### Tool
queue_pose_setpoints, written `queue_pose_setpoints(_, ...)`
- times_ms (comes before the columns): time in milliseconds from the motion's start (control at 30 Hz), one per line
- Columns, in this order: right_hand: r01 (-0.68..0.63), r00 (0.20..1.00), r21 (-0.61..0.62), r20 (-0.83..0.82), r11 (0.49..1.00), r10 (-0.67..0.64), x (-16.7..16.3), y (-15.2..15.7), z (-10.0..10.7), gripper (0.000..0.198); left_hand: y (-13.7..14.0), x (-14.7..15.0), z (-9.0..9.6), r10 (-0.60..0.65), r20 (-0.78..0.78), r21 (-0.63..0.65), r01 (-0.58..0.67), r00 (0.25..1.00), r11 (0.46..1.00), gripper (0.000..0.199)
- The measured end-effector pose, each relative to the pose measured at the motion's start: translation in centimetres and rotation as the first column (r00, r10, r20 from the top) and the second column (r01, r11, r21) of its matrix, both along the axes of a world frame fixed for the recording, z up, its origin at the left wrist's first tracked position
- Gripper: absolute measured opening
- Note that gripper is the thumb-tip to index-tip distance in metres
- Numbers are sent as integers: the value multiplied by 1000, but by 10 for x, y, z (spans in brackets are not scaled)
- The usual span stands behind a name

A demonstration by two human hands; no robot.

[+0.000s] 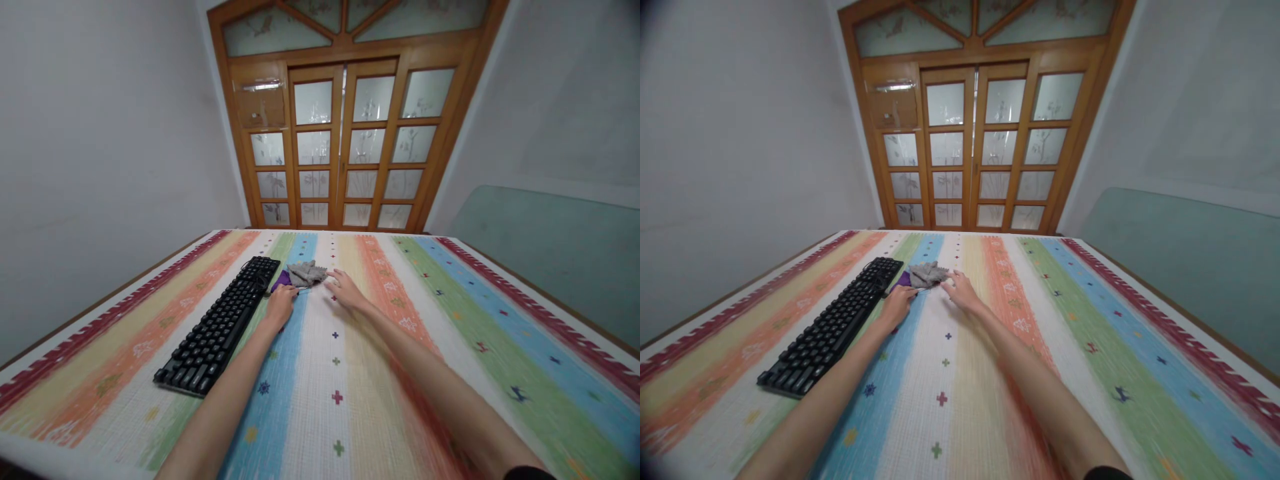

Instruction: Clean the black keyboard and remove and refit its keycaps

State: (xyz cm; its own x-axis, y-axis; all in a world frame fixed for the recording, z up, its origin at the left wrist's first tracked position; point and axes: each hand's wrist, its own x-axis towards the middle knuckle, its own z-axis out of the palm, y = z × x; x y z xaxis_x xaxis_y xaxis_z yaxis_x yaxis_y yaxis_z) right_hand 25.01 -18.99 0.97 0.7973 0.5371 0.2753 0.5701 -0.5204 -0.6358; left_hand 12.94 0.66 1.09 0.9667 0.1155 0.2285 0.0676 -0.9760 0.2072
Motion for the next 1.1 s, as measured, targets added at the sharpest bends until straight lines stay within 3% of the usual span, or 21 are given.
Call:
queue_pose_setpoints(200,80,997,35,12,996,-81,-9,-109,-1,39,-9,10,2,-140,28,-37,141,990,989,38)
queue_pose_setpoints(333,142,989,44,31,989,-143,-21,-175,-8,41,-23,10,0,-162,102,-36,167,982,985,30)
queue_pose_setpoints(533,222,960,-16,177,975,-216,-56,-242,-26,52,-53,-9,-9,-253,233,-15,263,939,965,36)
queue_pose_setpoints(633,211,951,-104,250,972,-180,-79,-253,-27,56,-70,-25,-13,-379,290,9,394,879,919,39)
queue_pose_setpoints(800,46,942,-280,331,959,52,-106,-240,-22,54,-93,-50,-13,-479,201,-2,489,855,872,47)
queue_pose_setpoints(967,-47,947,-392,276,919,166,-113,-215,-18,60,-93,-58,-15,-541,75,13,541,838,841,56)
queue_pose_setpoints(1100,-96,945,-419,246,903,215,-111,-198,-13,64,-88,-55,-19,-535,26,-13,535,845,845,58)
